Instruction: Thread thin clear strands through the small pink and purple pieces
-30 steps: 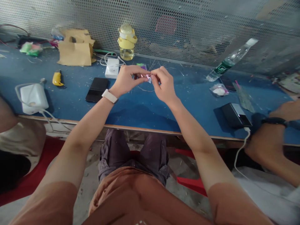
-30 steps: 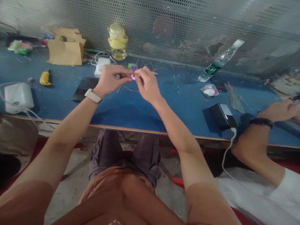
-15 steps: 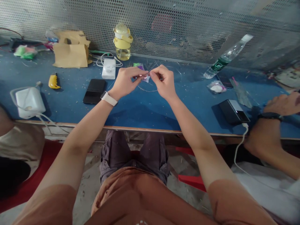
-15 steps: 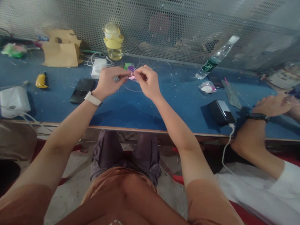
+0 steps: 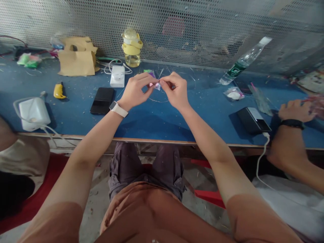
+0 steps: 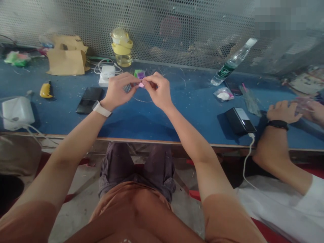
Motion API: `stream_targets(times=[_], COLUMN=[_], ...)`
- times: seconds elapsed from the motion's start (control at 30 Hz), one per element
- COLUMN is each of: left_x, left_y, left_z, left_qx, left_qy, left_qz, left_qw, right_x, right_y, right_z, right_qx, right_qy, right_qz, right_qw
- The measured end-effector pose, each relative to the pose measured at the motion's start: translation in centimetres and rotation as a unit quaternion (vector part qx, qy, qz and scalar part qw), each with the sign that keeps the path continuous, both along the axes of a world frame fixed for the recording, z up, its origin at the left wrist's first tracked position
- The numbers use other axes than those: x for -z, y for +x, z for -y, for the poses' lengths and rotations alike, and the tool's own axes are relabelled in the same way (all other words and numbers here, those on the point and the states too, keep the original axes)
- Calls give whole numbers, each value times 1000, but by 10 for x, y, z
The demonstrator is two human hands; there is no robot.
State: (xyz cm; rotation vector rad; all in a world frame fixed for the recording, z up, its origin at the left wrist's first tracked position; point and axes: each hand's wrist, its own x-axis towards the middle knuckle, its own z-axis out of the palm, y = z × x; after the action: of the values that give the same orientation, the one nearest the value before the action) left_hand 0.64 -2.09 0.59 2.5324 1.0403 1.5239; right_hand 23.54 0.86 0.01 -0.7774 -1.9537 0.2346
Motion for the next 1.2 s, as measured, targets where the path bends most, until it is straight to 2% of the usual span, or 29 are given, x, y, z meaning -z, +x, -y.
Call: stream_targets(times=[0.23, 0.37, 0.53, 0.7, 0.8, 0.9, 1.1, 1.2], left_x=[4, 1, -1, 9, 16, 21, 22, 26], left_y=[3, 1, -4, -4, 0, 5, 15, 15], left_z=[0, 2, 0, -15, -21, -21, -14, -15], left_qx=[1, -8, 37, 64, 65, 47, 35, 26], left_qy=[-5, 2, 9, 62, 56, 31, 55, 41], left_qz=[3, 3, -24, -2, 39, 52, 80, 104], left_qw=[1000, 1000, 999, 996, 996, 997, 995, 993], right_x=[2, 0, 4, 10, 11, 10, 11, 12], right_y=[-3, -5, -3, -3, -5, -7, -8, -8], right_z=[3, 3, -8, -14, -12, -7, 0, -3], right_qx=[-19, -13, -4, -49, -67, -60, -62, -65], right_qy=[-12, -33, -46, -52, -58, -58, -34, -27], right_qz=[-7, -14, -30, -81, -105, -100, -100, -94], right_qw=[1000, 999, 998, 994, 991, 992, 992, 993])
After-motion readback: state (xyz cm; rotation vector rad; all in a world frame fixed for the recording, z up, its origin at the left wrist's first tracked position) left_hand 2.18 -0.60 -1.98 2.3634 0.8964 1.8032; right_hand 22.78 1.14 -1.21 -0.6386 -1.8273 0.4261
